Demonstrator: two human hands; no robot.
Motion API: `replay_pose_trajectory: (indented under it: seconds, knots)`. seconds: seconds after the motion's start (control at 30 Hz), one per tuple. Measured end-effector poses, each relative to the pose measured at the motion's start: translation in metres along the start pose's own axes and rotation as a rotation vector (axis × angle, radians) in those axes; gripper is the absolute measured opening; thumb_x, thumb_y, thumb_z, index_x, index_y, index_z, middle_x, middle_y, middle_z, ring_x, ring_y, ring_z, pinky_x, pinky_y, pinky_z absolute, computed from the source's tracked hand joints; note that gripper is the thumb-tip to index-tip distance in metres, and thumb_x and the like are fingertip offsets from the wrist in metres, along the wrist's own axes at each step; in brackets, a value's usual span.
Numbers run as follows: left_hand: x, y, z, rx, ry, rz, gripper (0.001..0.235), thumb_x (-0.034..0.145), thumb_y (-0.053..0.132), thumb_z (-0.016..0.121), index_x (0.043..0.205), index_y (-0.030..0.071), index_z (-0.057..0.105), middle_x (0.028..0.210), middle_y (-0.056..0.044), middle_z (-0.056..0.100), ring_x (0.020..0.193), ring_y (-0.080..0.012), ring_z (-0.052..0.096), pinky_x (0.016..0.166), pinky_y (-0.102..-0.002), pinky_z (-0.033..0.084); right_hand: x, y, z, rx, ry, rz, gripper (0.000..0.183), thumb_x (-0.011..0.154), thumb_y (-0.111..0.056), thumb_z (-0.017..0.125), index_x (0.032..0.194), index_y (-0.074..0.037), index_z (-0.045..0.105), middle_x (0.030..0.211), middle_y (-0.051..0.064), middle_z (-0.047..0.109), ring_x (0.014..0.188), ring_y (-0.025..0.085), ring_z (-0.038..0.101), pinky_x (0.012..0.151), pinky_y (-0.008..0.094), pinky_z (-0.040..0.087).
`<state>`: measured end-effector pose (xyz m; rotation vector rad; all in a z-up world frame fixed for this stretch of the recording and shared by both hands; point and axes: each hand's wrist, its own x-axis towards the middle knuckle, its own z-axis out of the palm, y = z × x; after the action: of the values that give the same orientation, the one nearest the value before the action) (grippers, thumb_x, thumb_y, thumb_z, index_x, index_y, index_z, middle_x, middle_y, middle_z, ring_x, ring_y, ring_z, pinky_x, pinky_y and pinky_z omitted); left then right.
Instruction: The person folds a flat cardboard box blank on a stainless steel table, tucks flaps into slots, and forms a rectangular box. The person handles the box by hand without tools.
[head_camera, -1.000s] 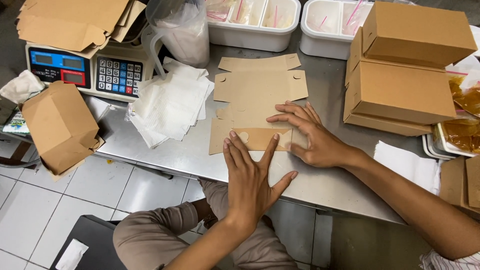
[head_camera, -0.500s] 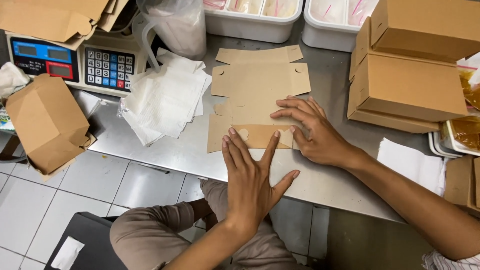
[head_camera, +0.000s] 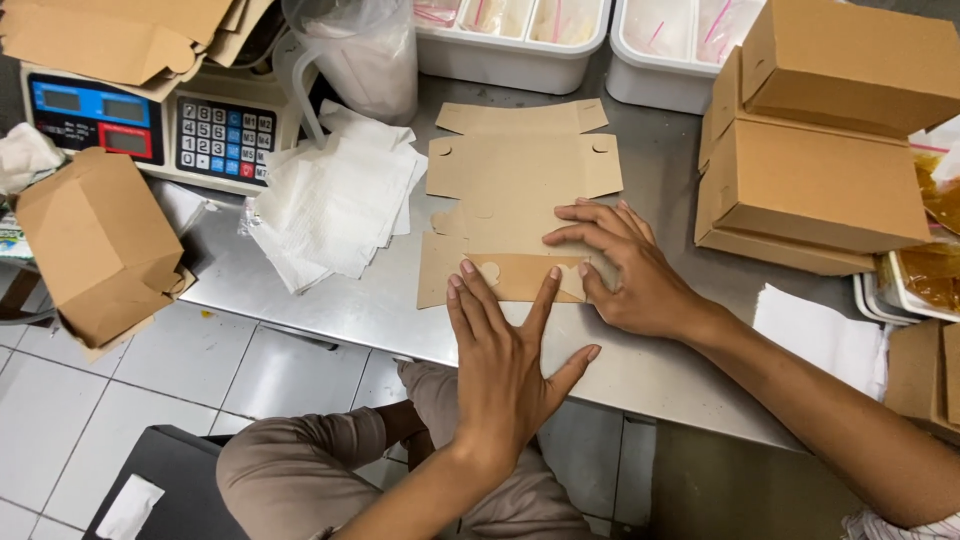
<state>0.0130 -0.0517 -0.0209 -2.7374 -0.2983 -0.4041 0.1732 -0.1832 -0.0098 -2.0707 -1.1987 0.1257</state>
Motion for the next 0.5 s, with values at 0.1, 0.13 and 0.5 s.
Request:
replay_pose_trajectory:
  seconds: [0.1, 0.13, 0.5]
  knots:
    - [0.0001, -0.0009, -0.0015, 0.006, 0.001, 0.000, 0.096, 0.091, 0.091, 0.012, 0.167, 0.035, 0.004, 0.152, -0.048, 0.036, 0.144, -0.0557, 0.040, 0.122, -0.057, 0.027, -0.0004, -0.0015, -0.0019, 0.000, -0.027, 0.002, 0.055, 0.084, -0.008, 0.057, 0.137, -0.022, 0.063, 0.155, 0.005, 0.050, 0.154, 0.029, 0.035, 0.126, 0.059, 0.008]
    - [0.0001, 0.0000, -0.0009, 0.005, 0.003, 0.002, 0.096, 0.091, 0.091, 0.012, 0.167, 0.035, 0.004, 0.152, -0.048, 0.036, 0.144, -0.0557, 0.040, 0.122, -0.057, 0.027, -0.0010, -0.0012, -0.0031, -0.002, -0.025, 0.003, 0.055, 0.084, -0.008, 0.057, 0.137, -0.022, 0.063, 0.155, 0.005, 0.050, 0.154, 0.029, 0.035, 0.126, 0.059, 0.008]
    - [0.0000, 0.0004, 0.0003, -0.014, 0.004, -0.007, 0.096, 0.092, 0.092, 0.015, 0.168, 0.034, 0.003, 0.153, -0.047, 0.035, 0.144, -0.0556, 0.039, 0.123, -0.056, 0.027, 0.0000, -0.0022, -0.0070, -0.006, -0.088, -0.032, 0.067, 0.074, -0.013, 0.062, 0.141, -0.022, 0.061, 0.159, 0.010, 0.044, 0.156, 0.034, 0.028, 0.124, 0.064, 0.003]
